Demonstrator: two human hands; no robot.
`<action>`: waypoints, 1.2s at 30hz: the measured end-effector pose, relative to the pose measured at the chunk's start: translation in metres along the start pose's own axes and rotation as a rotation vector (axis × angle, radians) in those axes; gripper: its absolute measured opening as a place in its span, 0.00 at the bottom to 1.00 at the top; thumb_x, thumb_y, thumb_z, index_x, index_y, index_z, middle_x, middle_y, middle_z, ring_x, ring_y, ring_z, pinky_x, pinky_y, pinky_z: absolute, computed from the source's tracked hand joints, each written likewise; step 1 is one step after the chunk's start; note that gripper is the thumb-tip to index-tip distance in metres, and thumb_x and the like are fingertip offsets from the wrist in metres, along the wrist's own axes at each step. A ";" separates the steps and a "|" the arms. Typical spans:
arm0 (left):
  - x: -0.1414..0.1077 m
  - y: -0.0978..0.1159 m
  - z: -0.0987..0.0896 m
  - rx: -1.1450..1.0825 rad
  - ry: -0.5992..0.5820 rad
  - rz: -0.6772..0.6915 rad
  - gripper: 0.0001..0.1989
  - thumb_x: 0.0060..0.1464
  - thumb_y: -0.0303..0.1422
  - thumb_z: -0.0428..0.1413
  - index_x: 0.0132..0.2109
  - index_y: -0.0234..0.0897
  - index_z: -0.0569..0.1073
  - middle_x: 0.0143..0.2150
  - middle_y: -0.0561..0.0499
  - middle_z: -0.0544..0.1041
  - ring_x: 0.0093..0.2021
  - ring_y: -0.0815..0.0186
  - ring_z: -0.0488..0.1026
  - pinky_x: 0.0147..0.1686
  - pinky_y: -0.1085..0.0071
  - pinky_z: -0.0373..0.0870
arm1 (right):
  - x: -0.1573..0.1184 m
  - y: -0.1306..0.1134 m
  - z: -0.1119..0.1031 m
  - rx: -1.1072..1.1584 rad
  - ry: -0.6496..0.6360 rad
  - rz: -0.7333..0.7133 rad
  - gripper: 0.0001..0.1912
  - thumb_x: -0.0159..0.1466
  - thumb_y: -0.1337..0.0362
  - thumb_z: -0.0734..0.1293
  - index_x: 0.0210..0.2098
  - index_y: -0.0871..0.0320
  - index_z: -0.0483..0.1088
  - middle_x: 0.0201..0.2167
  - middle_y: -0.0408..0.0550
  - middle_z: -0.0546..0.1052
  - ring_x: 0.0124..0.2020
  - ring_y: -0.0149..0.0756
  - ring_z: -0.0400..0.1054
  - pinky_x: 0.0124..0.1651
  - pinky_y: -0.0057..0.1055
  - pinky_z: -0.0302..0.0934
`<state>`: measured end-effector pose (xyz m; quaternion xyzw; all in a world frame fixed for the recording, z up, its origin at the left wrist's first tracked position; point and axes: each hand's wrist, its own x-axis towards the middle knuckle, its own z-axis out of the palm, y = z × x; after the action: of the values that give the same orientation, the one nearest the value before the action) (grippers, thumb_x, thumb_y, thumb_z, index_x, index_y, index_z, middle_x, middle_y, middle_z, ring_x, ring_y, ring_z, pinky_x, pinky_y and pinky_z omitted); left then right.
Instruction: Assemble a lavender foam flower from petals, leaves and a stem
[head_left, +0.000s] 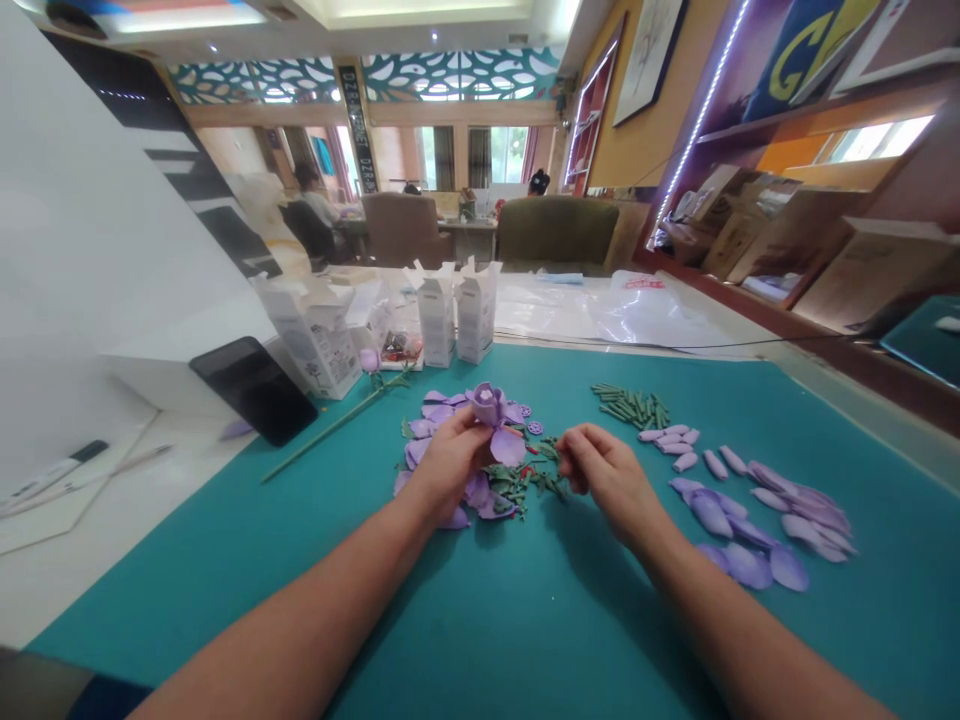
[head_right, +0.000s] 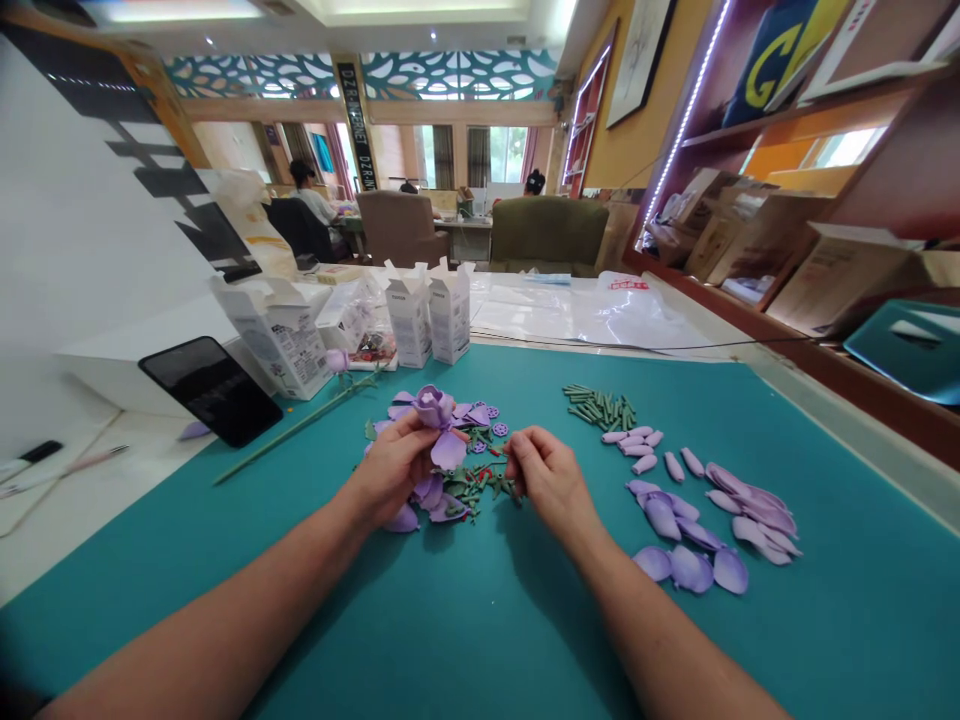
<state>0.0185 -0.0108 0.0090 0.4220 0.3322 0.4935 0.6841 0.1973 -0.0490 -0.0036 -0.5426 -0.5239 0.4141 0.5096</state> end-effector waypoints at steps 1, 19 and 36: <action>0.000 0.003 0.000 0.008 0.013 -0.004 0.13 0.43 0.31 0.61 0.39 0.34 0.75 0.27 0.52 0.75 0.26 0.71 0.70 0.26 0.76 0.65 | 0.003 0.001 -0.003 -0.014 0.026 0.001 0.24 0.56 0.41 0.64 0.27 0.57 0.66 0.17 0.39 0.69 0.16 0.27 0.59 0.20 0.26 0.53; 0.006 0.029 -0.044 -0.007 0.161 0.070 0.12 0.40 0.28 0.57 0.36 0.34 0.73 0.25 0.54 0.70 0.22 0.72 0.67 0.25 0.74 0.67 | -0.012 0.024 0.023 -0.642 -0.188 -0.453 0.12 0.65 0.63 0.58 0.36 0.55 0.73 0.32 0.48 0.74 0.32 0.36 0.70 0.36 0.32 0.62; 0.004 0.031 -0.047 -0.108 0.121 0.037 0.13 0.40 0.25 0.56 0.37 0.33 0.75 0.24 0.54 0.70 0.22 0.74 0.65 0.23 0.77 0.63 | -0.017 0.003 0.096 -1.117 -0.452 -0.743 0.15 0.60 0.68 0.67 0.47 0.54 0.72 0.36 0.51 0.73 0.37 0.43 0.66 0.37 0.36 0.60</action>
<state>-0.0339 0.0101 0.0171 0.3601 0.3382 0.5479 0.6751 0.1018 -0.0546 -0.0208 -0.4087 -0.9015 -0.0153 0.1414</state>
